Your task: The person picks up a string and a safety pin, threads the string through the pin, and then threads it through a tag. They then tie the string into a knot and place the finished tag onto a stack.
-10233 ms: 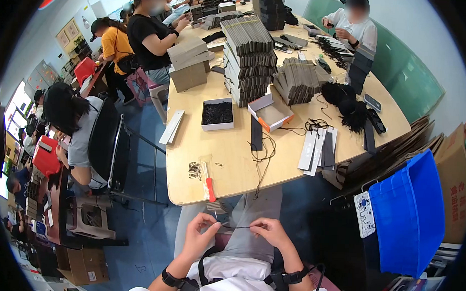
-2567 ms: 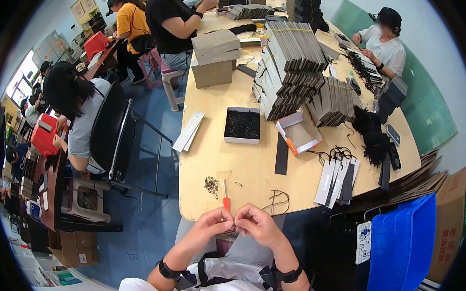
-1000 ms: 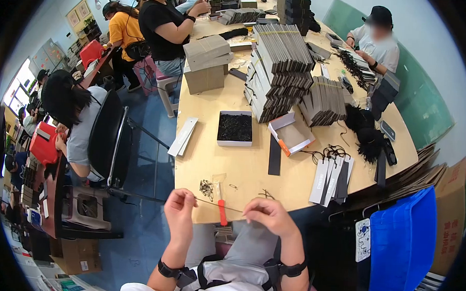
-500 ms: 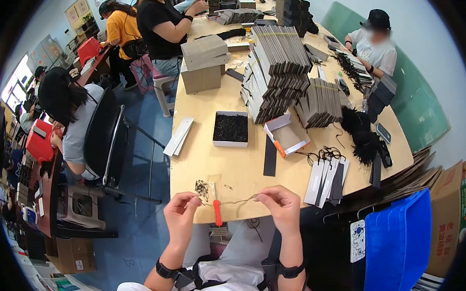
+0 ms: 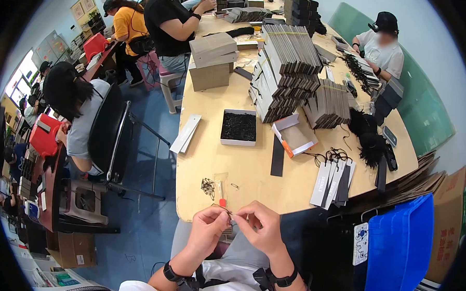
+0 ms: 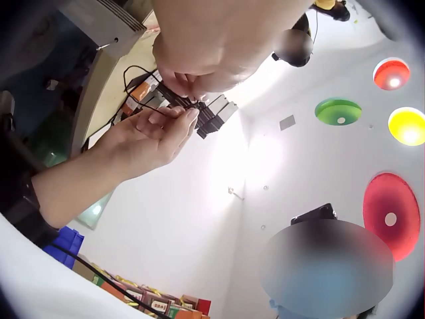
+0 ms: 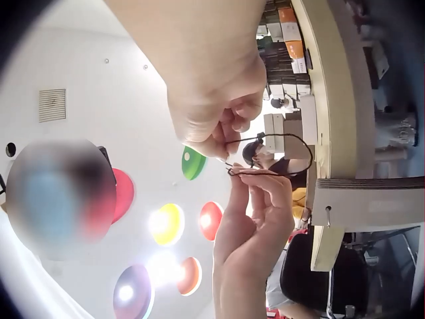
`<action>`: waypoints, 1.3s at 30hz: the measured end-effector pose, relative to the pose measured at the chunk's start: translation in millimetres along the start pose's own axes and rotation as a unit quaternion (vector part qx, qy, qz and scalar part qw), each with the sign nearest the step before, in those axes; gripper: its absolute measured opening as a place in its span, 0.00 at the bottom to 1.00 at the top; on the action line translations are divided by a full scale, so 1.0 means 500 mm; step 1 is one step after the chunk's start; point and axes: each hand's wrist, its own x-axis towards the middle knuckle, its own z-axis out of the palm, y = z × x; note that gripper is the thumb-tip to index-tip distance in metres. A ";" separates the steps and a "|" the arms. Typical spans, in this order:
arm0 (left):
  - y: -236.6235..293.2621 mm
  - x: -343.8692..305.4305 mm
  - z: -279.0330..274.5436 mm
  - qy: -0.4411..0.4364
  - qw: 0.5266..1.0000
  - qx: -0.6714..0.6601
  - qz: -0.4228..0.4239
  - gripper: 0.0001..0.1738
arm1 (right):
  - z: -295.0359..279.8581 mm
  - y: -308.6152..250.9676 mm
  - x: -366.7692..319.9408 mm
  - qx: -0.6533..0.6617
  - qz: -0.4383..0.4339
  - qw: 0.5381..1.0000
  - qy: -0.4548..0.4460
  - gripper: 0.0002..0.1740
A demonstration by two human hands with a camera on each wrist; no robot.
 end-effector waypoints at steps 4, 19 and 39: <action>-0.001 -0.001 -0.006 0.011 0.999 -0.042 -0.008 0.07 | -0.008 0.009 -0.013 0.016 0.009 1.000 -0.024 0.05; 0.009 -0.008 -0.009 -0.081 0.989 0.035 -0.116 0.05 | -0.056 -0.003 -0.010 -0.026 0.009 0.988 -0.153 0.05; 0.022 -0.013 0.002 -0.017 0.956 0.272 0.107 0.04 | -0.007 0.011 -0.027 0.031 0.044 0.998 -0.025 0.10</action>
